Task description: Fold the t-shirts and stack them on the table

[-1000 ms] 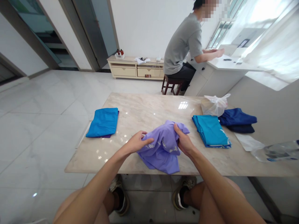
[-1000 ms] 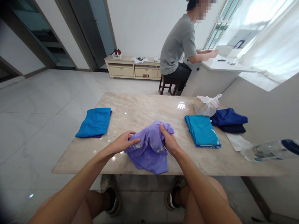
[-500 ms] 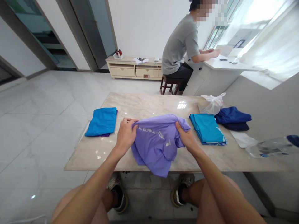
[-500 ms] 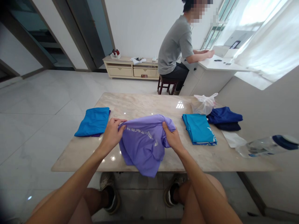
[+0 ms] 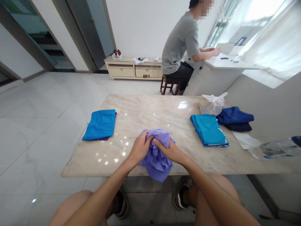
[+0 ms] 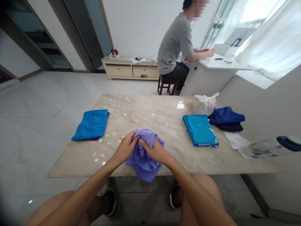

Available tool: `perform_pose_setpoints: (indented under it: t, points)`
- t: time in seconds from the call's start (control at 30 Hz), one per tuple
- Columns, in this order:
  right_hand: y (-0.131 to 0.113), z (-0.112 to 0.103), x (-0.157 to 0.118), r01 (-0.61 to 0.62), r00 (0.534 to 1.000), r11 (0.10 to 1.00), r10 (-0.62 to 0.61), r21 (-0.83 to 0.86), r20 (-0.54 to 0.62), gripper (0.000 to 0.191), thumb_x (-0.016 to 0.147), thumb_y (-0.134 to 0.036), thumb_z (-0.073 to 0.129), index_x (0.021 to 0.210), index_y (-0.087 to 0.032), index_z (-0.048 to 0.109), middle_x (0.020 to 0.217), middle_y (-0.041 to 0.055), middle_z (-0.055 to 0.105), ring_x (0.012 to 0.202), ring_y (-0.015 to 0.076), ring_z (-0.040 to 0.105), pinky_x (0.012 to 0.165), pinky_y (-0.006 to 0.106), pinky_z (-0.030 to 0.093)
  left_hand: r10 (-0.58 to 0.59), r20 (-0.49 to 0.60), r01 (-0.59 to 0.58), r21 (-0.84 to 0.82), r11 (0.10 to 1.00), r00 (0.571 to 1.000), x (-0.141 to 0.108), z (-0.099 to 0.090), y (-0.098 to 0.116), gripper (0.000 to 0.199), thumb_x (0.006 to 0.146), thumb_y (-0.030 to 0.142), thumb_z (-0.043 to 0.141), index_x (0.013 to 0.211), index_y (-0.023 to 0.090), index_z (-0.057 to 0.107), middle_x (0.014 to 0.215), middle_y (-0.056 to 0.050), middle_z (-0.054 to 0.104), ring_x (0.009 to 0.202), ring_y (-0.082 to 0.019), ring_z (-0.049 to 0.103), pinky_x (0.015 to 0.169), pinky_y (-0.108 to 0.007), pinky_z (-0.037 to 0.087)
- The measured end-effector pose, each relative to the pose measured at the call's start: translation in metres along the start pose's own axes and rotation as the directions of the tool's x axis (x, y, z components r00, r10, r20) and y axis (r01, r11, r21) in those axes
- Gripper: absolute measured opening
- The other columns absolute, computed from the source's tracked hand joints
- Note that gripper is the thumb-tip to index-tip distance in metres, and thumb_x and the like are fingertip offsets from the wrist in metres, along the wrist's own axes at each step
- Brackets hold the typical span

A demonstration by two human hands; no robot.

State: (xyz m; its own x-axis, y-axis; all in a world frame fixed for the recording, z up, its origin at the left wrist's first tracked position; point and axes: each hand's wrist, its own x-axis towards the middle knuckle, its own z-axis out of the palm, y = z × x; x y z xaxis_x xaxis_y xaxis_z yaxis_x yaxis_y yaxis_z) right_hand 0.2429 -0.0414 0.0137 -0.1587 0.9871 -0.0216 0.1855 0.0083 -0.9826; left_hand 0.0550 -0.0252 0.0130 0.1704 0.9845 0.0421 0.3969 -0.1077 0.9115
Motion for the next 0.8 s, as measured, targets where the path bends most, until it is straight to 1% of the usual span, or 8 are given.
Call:
perform_pose_setpoints:
  t: [0.1,0.23,0.37,0.47,0.53,0.6,0.73,0.8]
  points:
    - [0.0,-0.006,0.004,0.011,1.0,1.0,-0.011,0.005,-0.007,0.046,0.091,-0.067,0.08,0.116,-0.028,0.082,0.123,0.006,0.083,0.117,0.0321,0.075,0.117,0.052,0.055,0.017,0.04,-0.018,0.018,1.0,0.999,0.002,-0.006,-0.005,0.033,0.104,0.05,0.05,0.097,0.026,0.072,0.1,-0.007,0.08,0.099,-0.029,0.074,0.096,-0.038,0.054]
    - [0.0,-0.02,0.012,-0.019,0.999,0.997,0.017,0.069,0.028,0.044,0.087,-0.067,0.083,0.103,-0.026,0.085,0.107,0.0045,0.085,0.103,0.0304,0.077,0.099,0.045,0.064,-0.007,0.064,0.005,0.038,0.999,0.998,0.005,-0.011,-0.008,0.043,0.104,0.057,0.051,0.083,0.024,0.068,0.082,-0.004,0.074,0.081,-0.026,0.068,0.083,-0.035,0.053]
    - [0.002,-0.03,0.017,-0.073,0.997,0.995,0.074,0.064,-0.013,0.048,0.078,-0.069,0.09,0.093,-0.024,0.084,0.093,0.0029,0.083,0.088,0.0266,0.075,0.084,0.038,0.064,-0.029,0.042,0.034,-0.117,0.993,0.999,0.01,-0.015,-0.012,0.051,0.101,0.068,0.053,0.094,0.022,0.075,0.096,-0.006,0.08,0.096,-0.028,0.072,0.092,-0.036,0.056]
    - [0.003,-0.027,0.017,-0.131,0.991,0.982,0.132,0.135,0.001,0.056,0.078,-0.075,0.088,0.097,-0.022,0.083,0.089,0.0019,0.082,0.083,0.0243,0.074,0.075,0.035,0.063,-0.087,0.03,0.092,-0.269,0.959,0.996,0.014,-0.017,-0.016,0.062,0.097,0.079,0.056,0.105,0.021,0.077,0.108,-0.009,0.083,0.111,-0.03,0.074,0.104,-0.04,0.056]
    - [0.003,-0.02,0.016,-0.139,0.99,0.975,0.14,0.173,0.002,0.061,0.077,-0.077,0.088,0.104,-0.023,0.082,0.096,0.002,0.083,0.087,0.0241,0.076,0.077,0.033,0.063,-0.128,0.036,0.132,-0.33,0.935,0.991,0.016,-0.017,-0.019,0.066,0.095,0.082,0.057,0.11,0.021,0.077,0.114,-0.01,0.083,0.116,-0.031,0.074,0.11,-0.042,0.055]
    - [0.002,-0.012,0.016,-0.147,0.989,0.97,0.146,0.191,0.018,0.063,0.077,-0.079,0.088,0.11,-0.025,0.082,0.104,0.0027,0.084,0.095,0.0248,0.077,0.082,0.034,0.065,-0.13,0.042,0.137,-0.315,0.939,0.991,0.015,-0.015,-0.023,0.064,0.096,0.079,0.058,0.114,0.021,0.076,0.119,-0.01,0.082,0.12,-0.031,0.073,0.113,-0.044,0.054]
    - [0.004,0.0,0.021,-0.19,0.981,0.957,0.18,0.218,0.067,0.061,0.083,-0.082,0.082,0.105,-0.025,0.08,0.102,0.0042,0.084,0.102,0.0268,0.079,0.09,0.037,0.066,-0.143,-0.013,0.141,-0.089,0.986,0.99,0.012,-0.011,-0.031,0.048,0.096,0.063,0.066,0.122,0.023,0.071,0.118,-0.011,0.081,0.113,-0.03,0.075,0.106,-0.045,0.057]
    - [0.006,0.002,0.026,-0.172,0.984,0.949,0.178,0.266,0.001,0.06,0.085,-0.082,0.081,0.109,-0.026,0.079,0.103,0.0043,0.084,0.105,0.0272,0.079,0.093,0.038,0.066,-0.142,-0.102,0.141,-0.015,0.99,0.985,0.012,-0.012,-0.035,0.047,0.094,0.055,0.069,0.128,0.022,0.067,0.121,-0.012,0.079,0.11,-0.03,0.075,0.101,-0.045,0.058]
